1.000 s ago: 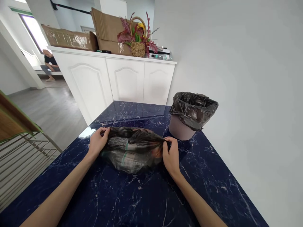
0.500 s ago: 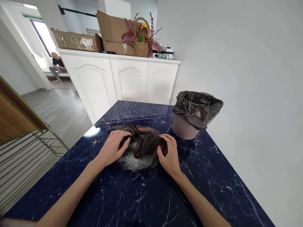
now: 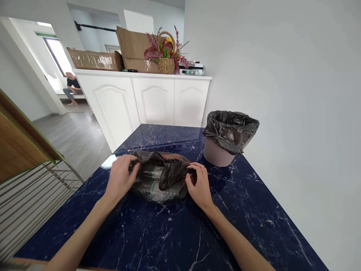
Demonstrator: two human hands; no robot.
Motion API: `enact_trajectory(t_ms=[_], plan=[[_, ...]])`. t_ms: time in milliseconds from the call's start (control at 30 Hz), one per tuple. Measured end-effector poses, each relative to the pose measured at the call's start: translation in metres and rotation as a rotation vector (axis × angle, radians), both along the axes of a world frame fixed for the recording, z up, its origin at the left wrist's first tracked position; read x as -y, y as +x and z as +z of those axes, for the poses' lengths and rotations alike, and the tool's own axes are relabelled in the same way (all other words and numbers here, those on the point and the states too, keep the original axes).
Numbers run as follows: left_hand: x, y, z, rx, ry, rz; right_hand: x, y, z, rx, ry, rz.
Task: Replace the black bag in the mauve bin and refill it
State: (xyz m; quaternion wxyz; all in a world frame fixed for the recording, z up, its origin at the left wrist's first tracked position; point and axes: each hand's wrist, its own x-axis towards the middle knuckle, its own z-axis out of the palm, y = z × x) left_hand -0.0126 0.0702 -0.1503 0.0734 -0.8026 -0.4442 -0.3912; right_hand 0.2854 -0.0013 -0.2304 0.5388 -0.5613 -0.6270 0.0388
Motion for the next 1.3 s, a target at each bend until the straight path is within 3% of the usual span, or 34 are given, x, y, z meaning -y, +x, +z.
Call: enact_trajectory(t_ms=[100, 167, 233, 300, 433, 600, 700, 867, 1067, 1167, 1300], plan=[[0.009, -0.001, 0.008, 0.136, 0.182, 0.179, -0.001, -0.002, -0.001, -0.004, 0.004, -0.008], [0.018, 0.006, 0.012, 0.085, 0.231, 0.065, -0.001, -0.004, -0.001, -0.006, 0.005, -0.011], [0.023, 0.016, 0.014, -0.097, 0.116, -0.193, -0.001, -0.006, -0.001, -0.007, 0.007, -0.013], [0.02, 0.026, 0.013, -0.224, -0.091, -0.335, -0.001, -0.006, -0.001, -0.008, 0.009, -0.013], [-0.004, 0.037, 0.005, -0.207, -0.318, -0.29, 0.0, -0.006, 0.001, -0.014, 0.01, -0.016], [-0.021, 0.038, 0.003, -0.199, -0.32, -0.325, -0.001, -0.005, 0.001, -0.023, 0.012, -0.023], [-0.007, 0.034, 0.01, -0.153, -0.295, -0.35, -0.001, -0.005, 0.001, -0.028, 0.008, -0.016], [0.038, 0.017, 0.018, -0.201, -0.213, -0.407, -0.001, -0.004, 0.002, -0.048, 0.014, -0.012], [0.065, -0.02, 0.007, -0.348, -0.11, -0.3, -0.001, -0.005, 0.002, -0.048, 0.008, 0.011], [0.062, -0.034, 0.004, -0.361, -0.097, -0.161, 0.001, -0.007, 0.002, -0.034, -0.002, 0.031], [0.056, -0.043, 0.007, -0.321, -0.219, 0.058, 0.003, -0.01, 0.002, -0.021, -0.01, 0.048]])
